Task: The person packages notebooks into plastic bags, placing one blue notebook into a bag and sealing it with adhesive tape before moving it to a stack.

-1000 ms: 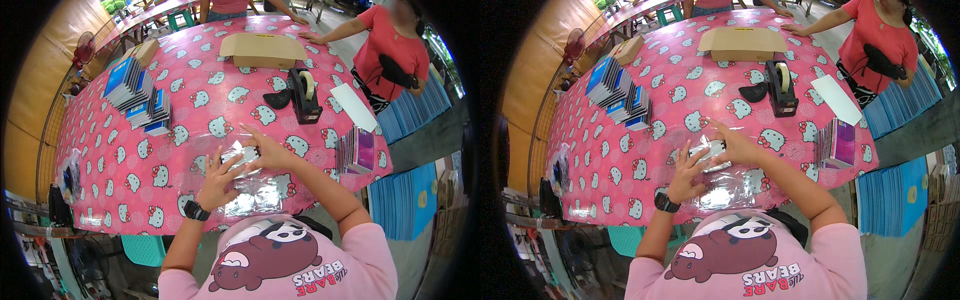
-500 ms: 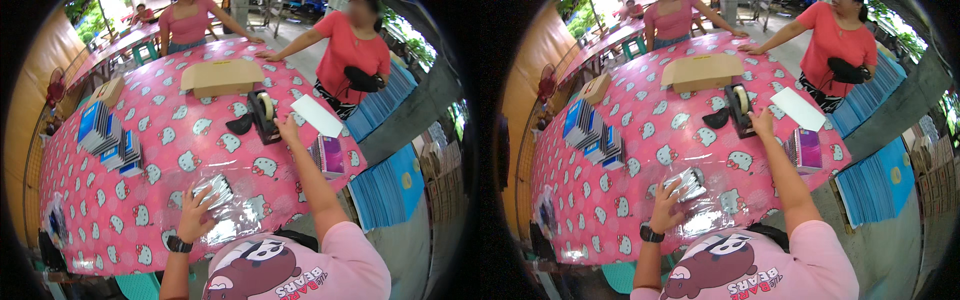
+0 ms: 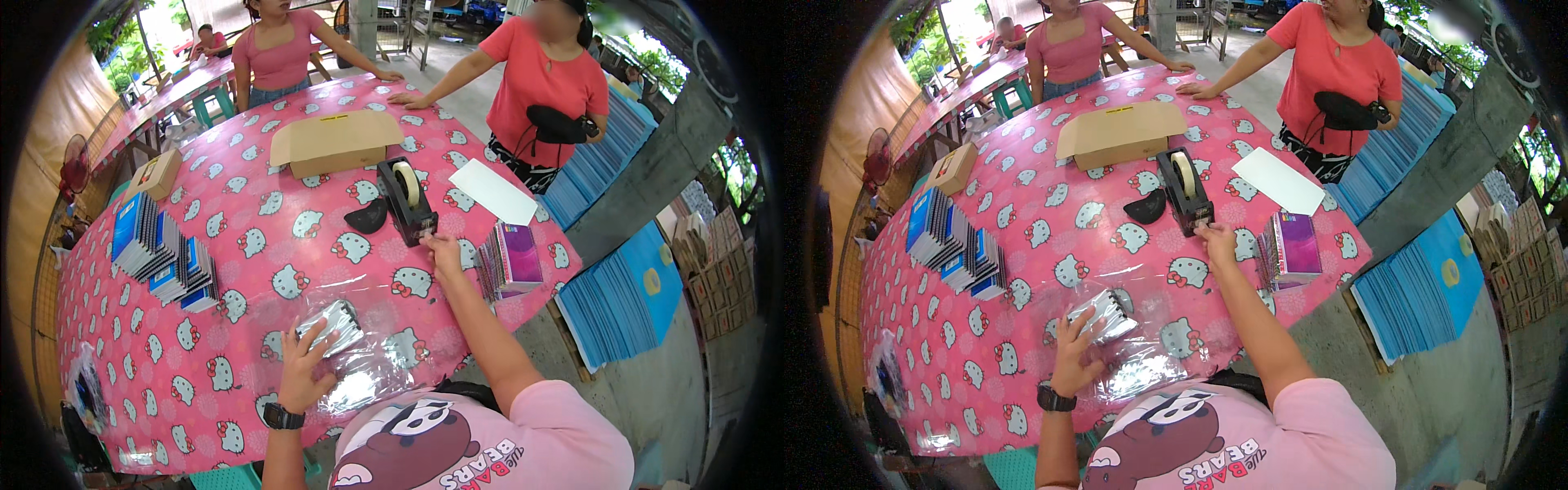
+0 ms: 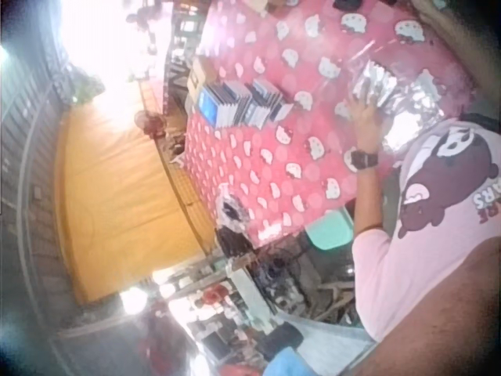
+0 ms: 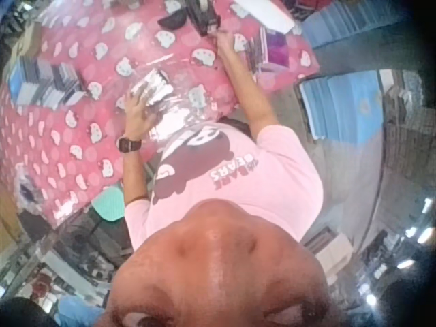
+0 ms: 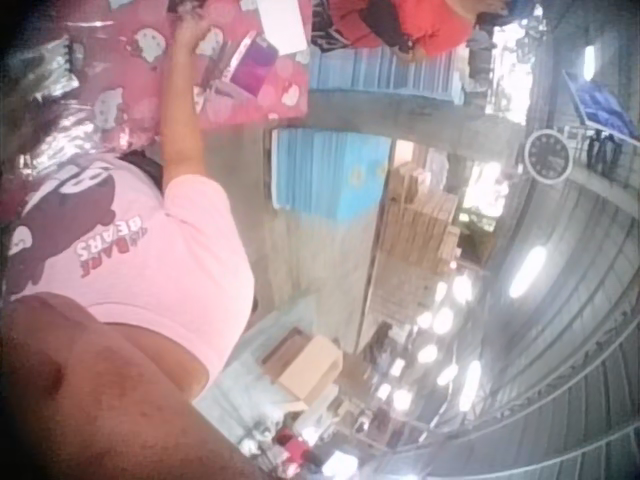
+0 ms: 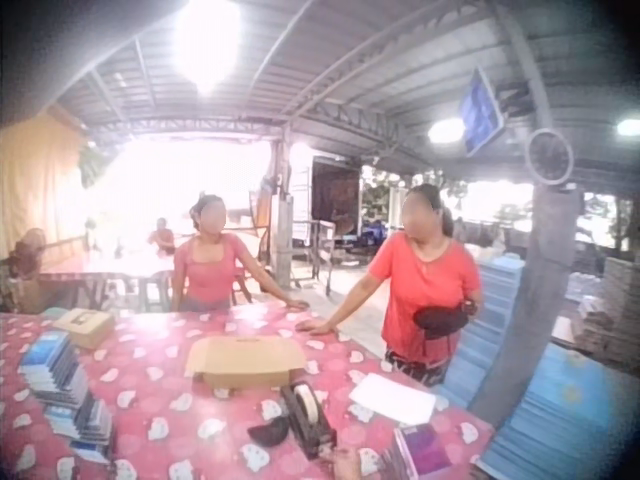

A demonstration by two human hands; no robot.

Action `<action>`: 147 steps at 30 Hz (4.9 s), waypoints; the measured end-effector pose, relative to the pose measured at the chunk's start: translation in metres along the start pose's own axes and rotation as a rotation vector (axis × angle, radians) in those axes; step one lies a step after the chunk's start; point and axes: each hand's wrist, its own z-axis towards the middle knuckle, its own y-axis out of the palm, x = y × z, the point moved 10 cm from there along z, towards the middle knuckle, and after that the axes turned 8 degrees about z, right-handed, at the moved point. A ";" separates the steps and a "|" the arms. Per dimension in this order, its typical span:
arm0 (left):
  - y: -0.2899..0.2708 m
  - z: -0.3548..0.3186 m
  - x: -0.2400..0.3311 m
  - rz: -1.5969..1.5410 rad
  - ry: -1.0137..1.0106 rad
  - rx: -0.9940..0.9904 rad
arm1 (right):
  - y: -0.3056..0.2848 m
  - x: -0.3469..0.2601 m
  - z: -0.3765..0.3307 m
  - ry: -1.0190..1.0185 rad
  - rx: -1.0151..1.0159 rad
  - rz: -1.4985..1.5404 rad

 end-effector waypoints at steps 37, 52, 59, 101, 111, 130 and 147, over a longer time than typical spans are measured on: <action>-0.008 -0.013 -0.008 0.037 -0.029 0.298 | 0.178 -0.090 -0.249 -0.669 -1.452 -0.566; -0.009 0.002 -0.069 -0.442 -0.542 0.137 | 0.211 0.001 -0.193 0.324 -1.211 -0.320; -0.014 0.026 -0.055 -0.487 -0.366 0.317 | 0.197 -0.024 -0.176 0.200 -1.147 -0.197; -0.014 0.002 0.001 0.087 -0.001 0.151 | 0.152 -0.042 -0.235 -0.603 -1.273 -0.557; -0.020 0.000 0.005 -0.039 -0.071 0.333 | 0.158 -0.053 -0.241 -0.672 -1.297 -0.531; -0.035 0.039 -0.034 -0.314 -0.267 0.282 | 0.168 -0.011 -0.195 -0.009 -1.077 -0.371; -0.063 0.031 -0.018 -0.195 -0.151 0.540 | 0.193 -0.022 -0.188 -0.284 -1.128 -0.567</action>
